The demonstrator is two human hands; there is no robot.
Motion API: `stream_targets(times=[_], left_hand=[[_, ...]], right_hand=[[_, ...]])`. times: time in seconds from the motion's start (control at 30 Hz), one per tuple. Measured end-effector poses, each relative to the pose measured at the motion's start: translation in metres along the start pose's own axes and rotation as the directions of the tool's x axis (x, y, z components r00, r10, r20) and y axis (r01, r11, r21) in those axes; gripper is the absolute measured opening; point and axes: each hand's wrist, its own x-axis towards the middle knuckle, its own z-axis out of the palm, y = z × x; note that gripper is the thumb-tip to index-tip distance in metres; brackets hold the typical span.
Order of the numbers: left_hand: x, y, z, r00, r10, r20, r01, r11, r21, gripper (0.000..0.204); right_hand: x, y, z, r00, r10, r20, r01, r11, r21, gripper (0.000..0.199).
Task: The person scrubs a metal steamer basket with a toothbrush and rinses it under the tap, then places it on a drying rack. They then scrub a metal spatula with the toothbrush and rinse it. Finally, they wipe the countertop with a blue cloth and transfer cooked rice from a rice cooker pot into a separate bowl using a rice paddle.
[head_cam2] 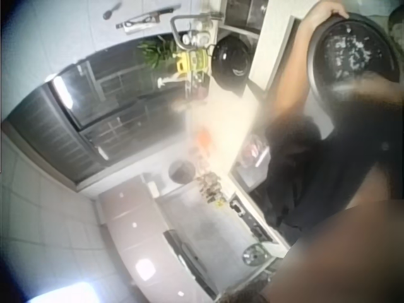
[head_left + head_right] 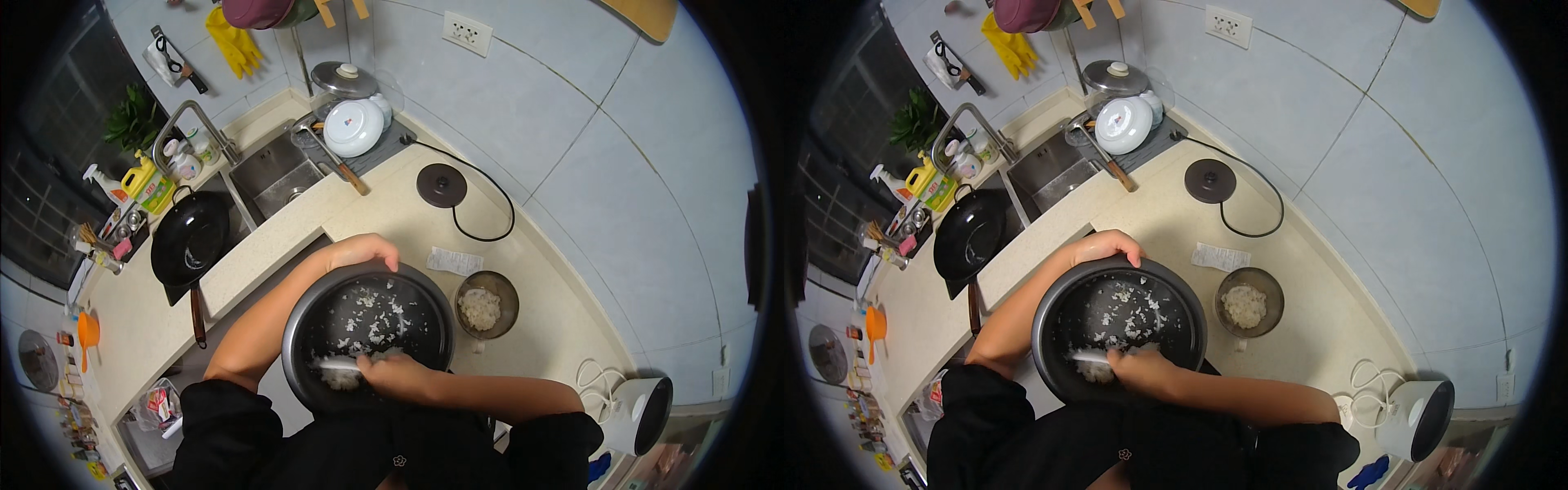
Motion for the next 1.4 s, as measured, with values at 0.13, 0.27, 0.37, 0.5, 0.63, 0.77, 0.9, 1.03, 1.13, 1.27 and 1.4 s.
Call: stream_targets(times=[0.13, 0.27, 0.37, 0.5, 0.63, 0.77, 0.9, 1.03, 1.13, 1.27, 1.4], left_hand=[[0.003, -0.003, -0.010, 0.999, 0.053, -0.011, -0.053, 0.998, 0.029, 0.022], [0.003, 0.003, 0.008, 0.999, 0.040, -0.026, -0.039, 0.999, 0.021, 0.007], [0.004, 0.006, 0.013, 0.998, 0.049, -0.025, -0.047, 0.995, 0.088, 0.007], [0.006, 0.005, 0.010, 0.998, 0.058, -0.012, -0.056, 0.990, 0.128, 0.008], [0.007, 0.004, 0.004, 0.997, 0.075, -0.022, -0.072, 0.992, 0.106, 0.009], [-0.001, 0.008, 0.005, 0.994, 0.092, -0.055, -0.084, 0.987, 0.135, 0.010], [-0.004, 0.014, 0.008, 0.989, 0.149, -0.019, -0.137, 0.946, 0.293, 0.013], [-0.002, 0.013, 0.014, 0.992, 0.124, -0.030, -0.108, 0.939, 0.326, 0.016], [-0.002, 0.016, 0.018, 0.984, 0.167, -0.062, -0.120, 0.879, 0.461, 0.018], [-0.002, 0.021, 0.016, 0.965, 0.245, -0.096, -0.094, 0.661, 0.745, 0.022], [-0.014, 0.021, 0.021, 0.967, 0.230, -0.111, -0.065, 0.644, 0.762, 0.024]], right_hand=[[-0.017, -0.004, -0.019, 0.998, 0.047, 0.047, -0.048, 0.999, 0.019, 0.032], [0.003, 0.002, -0.027, 0.967, 0.201, -0.153, -0.163, 0.960, 0.229, 0.021], [0.023, -0.002, -0.031, 0.971, 0.199, -0.135, -0.157, 0.949, 0.273, 0.023], [0.011, -0.008, -0.018, 1.000, 0.022, -0.006, -0.021, 1.000, 0.015, 0.025], [-0.017, 0.013, 0.018, 0.989, -0.017, -0.149, 0.023, 0.999, 0.040, 0.023], [-0.028, 0.005, -0.015, 0.983, -0.030, -0.179, -0.025, 0.955, -0.297, 0.020], [-0.016, 0.016, -0.043, 0.945, 0.066, -0.321, -0.161, 0.946, -0.282, 0.014], [-0.018, 0.026, -0.035, 0.973, 0.054, -0.226, -0.113, 0.959, -0.259, 0.025], [-0.021, 0.028, -0.010, 0.995, 0.066, -0.076, -0.080, 0.978, -0.193, 0.020], [-0.029, 0.027, 0.004, 0.999, -0.030, -0.026, 0.025, 0.986, -0.162, 0.022], [-0.029, 0.028, 0.004, 1.000, 0.004, 0.026, 0.000, 0.987, -0.160, 0.021]])
